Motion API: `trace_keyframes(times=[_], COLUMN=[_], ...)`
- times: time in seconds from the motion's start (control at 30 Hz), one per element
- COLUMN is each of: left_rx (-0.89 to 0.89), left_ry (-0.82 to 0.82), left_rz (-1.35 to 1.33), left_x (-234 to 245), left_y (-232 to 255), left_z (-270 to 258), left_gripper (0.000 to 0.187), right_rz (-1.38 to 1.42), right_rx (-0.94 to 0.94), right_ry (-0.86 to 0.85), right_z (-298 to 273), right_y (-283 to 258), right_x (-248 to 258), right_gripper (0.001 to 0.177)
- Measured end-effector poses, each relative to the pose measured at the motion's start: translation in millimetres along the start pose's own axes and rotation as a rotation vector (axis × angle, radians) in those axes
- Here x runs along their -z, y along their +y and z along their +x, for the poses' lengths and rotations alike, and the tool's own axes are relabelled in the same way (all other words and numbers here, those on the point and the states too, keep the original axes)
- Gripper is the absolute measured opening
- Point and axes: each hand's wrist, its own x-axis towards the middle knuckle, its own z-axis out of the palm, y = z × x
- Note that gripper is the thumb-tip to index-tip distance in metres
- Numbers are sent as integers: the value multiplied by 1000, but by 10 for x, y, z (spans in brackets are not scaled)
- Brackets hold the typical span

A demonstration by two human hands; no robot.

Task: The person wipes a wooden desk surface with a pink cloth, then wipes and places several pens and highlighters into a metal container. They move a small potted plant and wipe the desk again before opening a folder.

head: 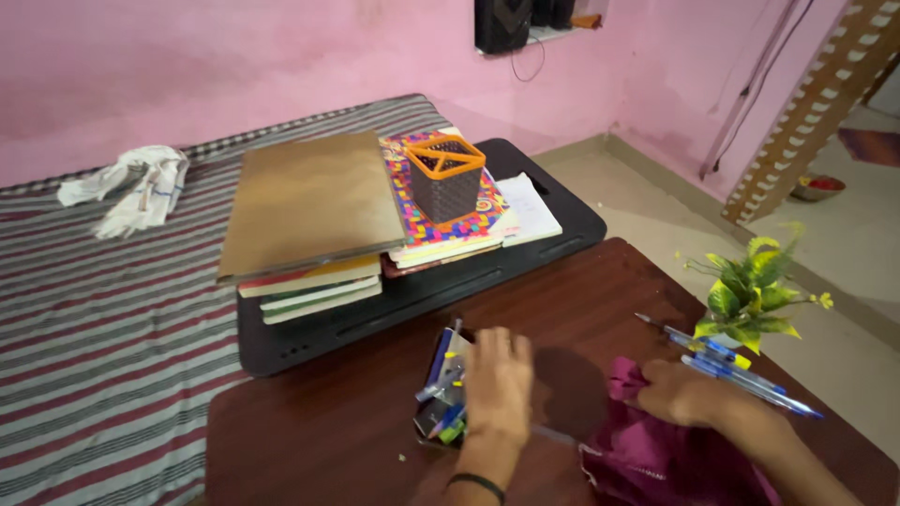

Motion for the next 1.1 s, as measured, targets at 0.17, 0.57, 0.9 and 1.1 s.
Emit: trace_keyframes(times=[0.17,0.57,0.9,1.1], left_rx=[-330,222,198,12], left_ry=[-137,-266,-140,22], left_rz=[15,-423,-843,-1524], left_x=[-697,-389,1373,1614], left_y=[366,559,1122,612], left_z=[-128,102,614,632], left_gripper=[18,52,40,42], right_rz=[-24,692,1607,2036], right_rx=[72,-121,-30,37], right_ry=[20,288,571,539], right_z=[-135,-20,-333,-536], right_y=[221,534,-640,-1117], right_x=[-81,-37,1132,1788], right_gripper=[55,58,26,19])
